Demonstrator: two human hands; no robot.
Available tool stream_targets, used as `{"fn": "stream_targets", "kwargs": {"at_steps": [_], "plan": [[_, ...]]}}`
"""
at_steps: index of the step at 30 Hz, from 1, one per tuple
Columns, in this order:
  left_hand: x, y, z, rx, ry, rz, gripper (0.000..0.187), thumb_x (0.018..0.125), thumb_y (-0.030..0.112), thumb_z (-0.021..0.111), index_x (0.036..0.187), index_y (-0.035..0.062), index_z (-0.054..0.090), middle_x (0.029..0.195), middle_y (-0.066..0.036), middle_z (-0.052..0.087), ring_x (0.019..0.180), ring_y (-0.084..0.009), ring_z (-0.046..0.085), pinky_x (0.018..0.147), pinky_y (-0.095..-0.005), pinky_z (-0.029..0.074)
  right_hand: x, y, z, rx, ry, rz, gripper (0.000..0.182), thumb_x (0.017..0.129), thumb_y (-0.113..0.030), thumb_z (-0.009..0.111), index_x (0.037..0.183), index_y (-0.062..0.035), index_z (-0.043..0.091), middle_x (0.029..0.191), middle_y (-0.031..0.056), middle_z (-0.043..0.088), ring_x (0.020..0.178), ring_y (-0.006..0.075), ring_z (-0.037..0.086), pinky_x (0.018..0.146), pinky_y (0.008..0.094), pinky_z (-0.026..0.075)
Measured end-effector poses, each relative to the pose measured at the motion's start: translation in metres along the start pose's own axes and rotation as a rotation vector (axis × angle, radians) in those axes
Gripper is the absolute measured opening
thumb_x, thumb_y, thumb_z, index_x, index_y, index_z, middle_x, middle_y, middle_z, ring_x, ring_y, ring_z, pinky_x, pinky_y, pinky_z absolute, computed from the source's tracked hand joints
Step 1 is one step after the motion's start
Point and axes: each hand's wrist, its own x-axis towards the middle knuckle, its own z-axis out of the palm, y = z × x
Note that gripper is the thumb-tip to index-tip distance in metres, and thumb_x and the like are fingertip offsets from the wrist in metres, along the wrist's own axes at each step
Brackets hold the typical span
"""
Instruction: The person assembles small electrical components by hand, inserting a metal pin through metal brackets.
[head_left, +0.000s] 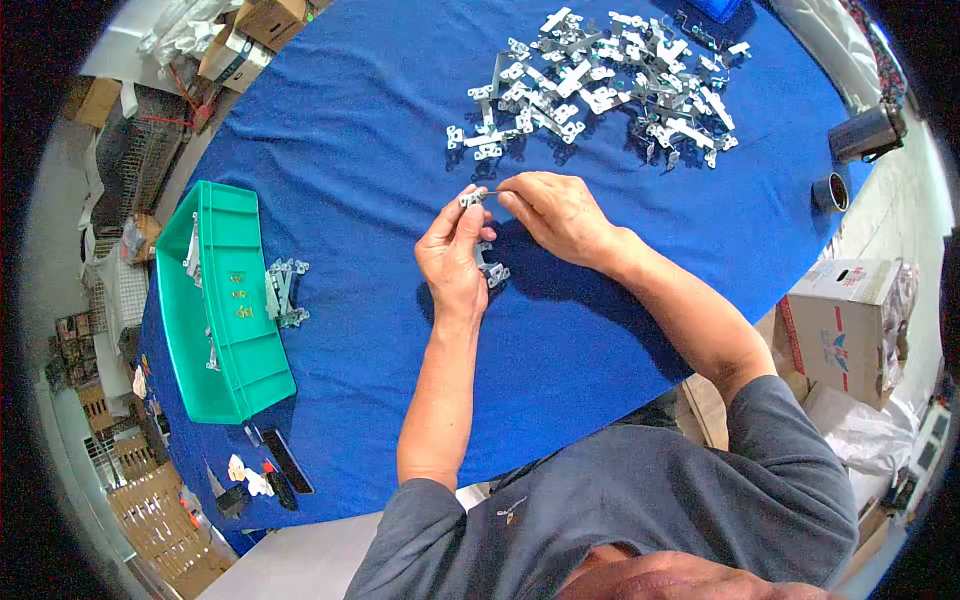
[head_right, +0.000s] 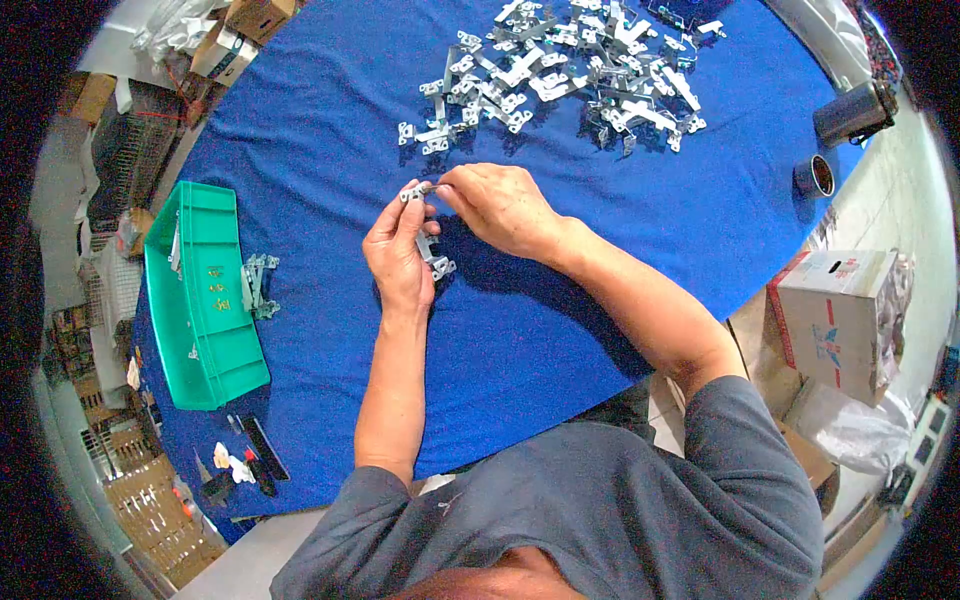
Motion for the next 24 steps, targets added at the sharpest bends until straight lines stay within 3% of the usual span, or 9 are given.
{"fn": "stream_targets", "kwargs": {"at_steps": [4, 10, 17, 20, 22, 24], "plan": [[0.001, -0.001, -0.002, -0.01, -0.017, 0.001, 0.029, 0.091, 0.006, 0.065, 0.118, -0.0049, 0.063, 0.109, -0.013, 0.069, 0.084, -0.0121, 0.064, 0.065, -0.0228, 0.053, 0.0, 0.0, -0.003, -0.008, -0.037, 0.023, 0.017, 0.093, -0.019, 0.059, 0.083, -0.0051, 0.055, 0.074, 0.0141, 0.06, 0.073, 0.0336, 0.063, 0.062, 0.0453, 0.049], [-0.001, -0.005, 0.0, 0.042, -0.032, 0.058, 0.028, 0.09, 0.008, 0.068, 0.116, -0.0035, 0.066, 0.103, -0.009, 0.07, 0.08, -0.0104, 0.063, 0.064, -0.0223, 0.051, 0.001, -0.008, -0.007, -0.08, -0.091, -0.067, 0.017, 0.093, -0.019, 0.058, 0.084, -0.0057, 0.053, 0.073, 0.0138, 0.058, 0.073, 0.0334, 0.062, 0.062, 0.0461, 0.048], [0.0, -0.003, -0.006, -0.013, -0.12, -0.001, 0.028, 0.091, 0.009, 0.067, 0.117, -0.0033, 0.065, 0.097, -0.005, 0.069, 0.074, -0.007, 0.059, 0.06, -0.0204, 0.047, 0.001, -0.007, -0.006, -0.104, -0.147, -0.004, 0.018, 0.093, -0.022, 0.058, 0.085, -0.0056, 0.054, 0.075, 0.0133, 0.06, 0.074, 0.0338, 0.062, 0.062, 0.0458, 0.049], [0.0, 0.001, -0.005, -0.033, -0.124, -0.035, 0.028, 0.092, 0.01, 0.066, 0.117, -0.0032, 0.065, 0.097, -0.006, 0.069, 0.072, -0.0064, 0.057, 0.059, -0.0199, 0.047, 0.001, -0.006, -0.008, -0.01, -0.088, -0.016, 0.02, 0.091, -0.024, 0.061, 0.089, -0.0047, 0.056, 0.075, 0.0131, 0.059, 0.073, 0.0329, 0.062, 0.063, 0.0441, 0.05], [0.0, 0.004, -0.006, -0.045, -0.115, -0.061, 0.028, 0.093, 0.01, 0.065, 0.117, -0.0031, 0.065, 0.097, -0.006, 0.069, 0.071, -0.0062, 0.057, 0.059, -0.0197, 0.047, 0.008, -0.014, -0.02, 0.187, -0.18, 0.179, 0.027, 0.091, -0.026, 0.064, 0.104, -0.0018, 0.06, 0.084, 0.014, 0.064, 0.079, 0.0288, 0.065, 0.068, 0.0396, 0.052], [0.001, 0.006, -0.007, -0.118, -0.185, -0.086, 0.027, 0.093, 0.011, 0.065, 0.117, -0.0018, 0.065, 0.097, -0.006, 0.07, 0.071, -0.0066, 0.059, 0.06, -0.0195, 0.048, 0.007, -0.012, -0.016, 0.312, -0.14, 0.191, 0.033, 0.091, -0.026, 0.064, 0.112, -0.0013, 0.059, 0.091, 0.0146, 0.066, 0.084, 0.0266, 0.066, 0.071, 0.0376, 0.052]]}}
